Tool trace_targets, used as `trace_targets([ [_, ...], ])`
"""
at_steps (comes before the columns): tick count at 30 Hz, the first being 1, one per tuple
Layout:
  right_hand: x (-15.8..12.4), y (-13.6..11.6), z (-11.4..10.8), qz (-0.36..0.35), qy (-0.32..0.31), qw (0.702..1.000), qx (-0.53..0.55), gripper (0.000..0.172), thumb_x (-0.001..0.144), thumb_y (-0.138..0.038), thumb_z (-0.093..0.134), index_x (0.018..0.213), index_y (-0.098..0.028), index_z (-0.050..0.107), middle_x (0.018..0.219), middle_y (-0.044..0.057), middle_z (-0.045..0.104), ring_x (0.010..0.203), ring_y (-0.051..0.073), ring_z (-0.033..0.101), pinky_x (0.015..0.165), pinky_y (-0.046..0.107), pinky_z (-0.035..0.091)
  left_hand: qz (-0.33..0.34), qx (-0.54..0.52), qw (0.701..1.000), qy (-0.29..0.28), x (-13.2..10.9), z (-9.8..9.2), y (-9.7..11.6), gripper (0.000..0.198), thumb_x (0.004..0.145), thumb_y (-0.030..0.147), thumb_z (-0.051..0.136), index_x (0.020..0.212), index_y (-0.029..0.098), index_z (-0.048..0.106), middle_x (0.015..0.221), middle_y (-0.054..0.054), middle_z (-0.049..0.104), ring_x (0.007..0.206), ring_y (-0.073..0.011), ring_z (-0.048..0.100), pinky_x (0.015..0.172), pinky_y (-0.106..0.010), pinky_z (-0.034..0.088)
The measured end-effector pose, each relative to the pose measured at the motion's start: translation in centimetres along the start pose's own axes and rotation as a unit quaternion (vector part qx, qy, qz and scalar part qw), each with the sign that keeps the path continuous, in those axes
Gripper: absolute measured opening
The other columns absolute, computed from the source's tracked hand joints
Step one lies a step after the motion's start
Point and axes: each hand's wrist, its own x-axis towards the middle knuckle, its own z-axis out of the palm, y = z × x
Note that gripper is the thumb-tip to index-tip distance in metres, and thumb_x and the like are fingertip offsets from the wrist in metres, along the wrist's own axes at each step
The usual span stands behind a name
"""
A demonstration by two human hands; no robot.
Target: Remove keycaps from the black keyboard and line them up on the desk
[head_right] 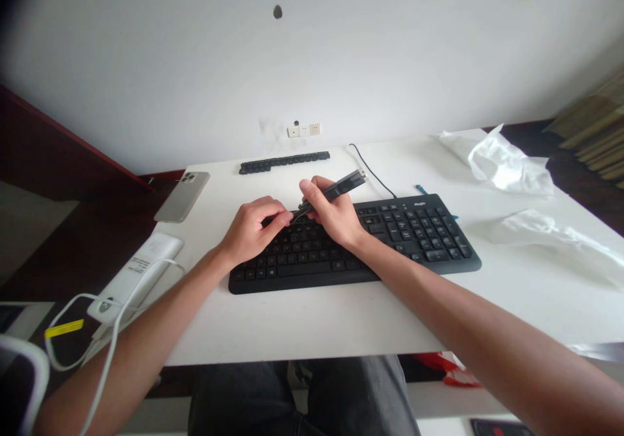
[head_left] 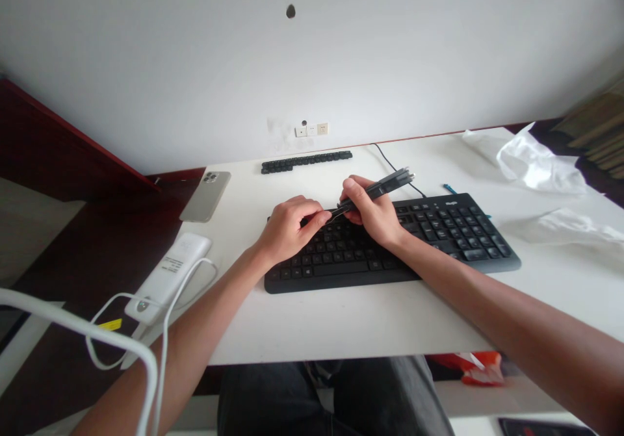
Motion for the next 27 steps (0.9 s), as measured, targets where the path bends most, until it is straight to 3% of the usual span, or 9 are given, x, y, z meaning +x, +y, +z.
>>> trace_targets([
  [4,-0.1,-0.2,0.0,0.005,-0.013,1.000,0.012,0.057,0.090,-0.074,0.065,0.072,-0.021,0.055,0.057,-0.004,0.049,0.048,0.010,0.045,0.045,0.025,0.037,-0.005,-0.013,1.000,0.002,0.0,0.0,-0.1,0.025,0.104,0.033,0.058,0.084,0.021,0.067,0.083,-0.001,0.071,0.080,-0.0165,0.064,0.077,-0.031,0.049],
  [6,-0.1,-0.3,0.1,0.001,-0.023,1.000,0.009,0.057,0.090,-0.073,0.066,0.071,-0.021,0.053,0.057,-0.004,0.048,0.049,0.010,0.044,0.047,0.025,0.039,-0.001,-0.025,1.000,0.006,-0.1,-0.1,0.2,0.014,0.104,0.030,0.058,0.100,0.022,0.068,0.094,-0.002,0.073,0.084,-0.0164,0.066,0.080,-0.031,0.051],
  [9,-0.4,-0.5,0.2,-0.021,-0.047,0.999,-0.004,0.054,0.089,-0.070,0.070,0.074,-0.022,0.053,0.058,-0.004,0.051,0.052,0.011,0.048,0.051,0.026,0.042,0.011,-0.031,0.999,0.004,-0.2,-0.2,0.7,0.021,0.102,0.032,0.059,0.120,0.023,0.064,0.100,-0.003,0.072,0.087,-0.0176,0.066,0.082,-0.032,0.053],
  [14,-1.1,-0.6,0.5,-0.034,-0.100,0.994,0.011,0.055,0.075,-0.068,0.084,0.085,-0.025,0.052,0.073,-0.001,0.064,0.069,0.018,0.062,0.060,0.030,0.050,0.011,-0.030,0.999,-0.007,-0.3,0.1,1.4,0.022,0.099,0.044,0.068,0.107,0.024,0.063,0.094,-0.001,0.071,0.082,-0.0170,0.065,0.077,-0.031,0.051],
  [21,-0.7,-0.2,-0.1,-0.040,-0.142,0.989,-0.032,0.055,0.076,-0.063,0.086,0.105,-0.025,0.057,0.084,0.001,0.068,0.074,0.019,0.062,0.062,0.030,0.050,-0.014,-0.059,0.998,-0.015,-0.2,-0.1,1.2,0.021,0.104,0.044,0.060,0.102,0.023,0.062,0.090,-0.002,0.070,0.080,-0.0164,0.065,0.075,-0.029,0.051],
  [24,0.1,-0.5,-1.0,-0.070,-0.183,0.971,-0.136,0.046,0.081,-0.052,0.086,0.111,-0.023,0.067,0.093,0.003,0.070,0.078,0.018,0.062,0.069,0.032,0.051,-0.065,-0.121,0.989,0.059,0.2,-0.5,-0.3,0.027,0.105,0.049,0.056,0.102,0.023,0.059,0.090,-0.002,0.067,0.080,-0.0150,0.063,0.073,-0.027,0.051],
  [27,0.7,-1.0,-1.8,-0.109,-0.253,0.928,-0.253,0.028,0.083,-0.043,0.085,0.103,-0.024,0.078,0.095,0.004,0.072,0.083,0.020,0.064,0.076,0.035,0.051,-0.107,-0.187,0.963,0.163,0.7,-0.9,-2.7,0.036,0.104,0.057,0.052,0.094,0.023,0.052,0.077,0.001,0.055,0.069,-0.0124,0.055,0.065,-0.025,0.048],
])
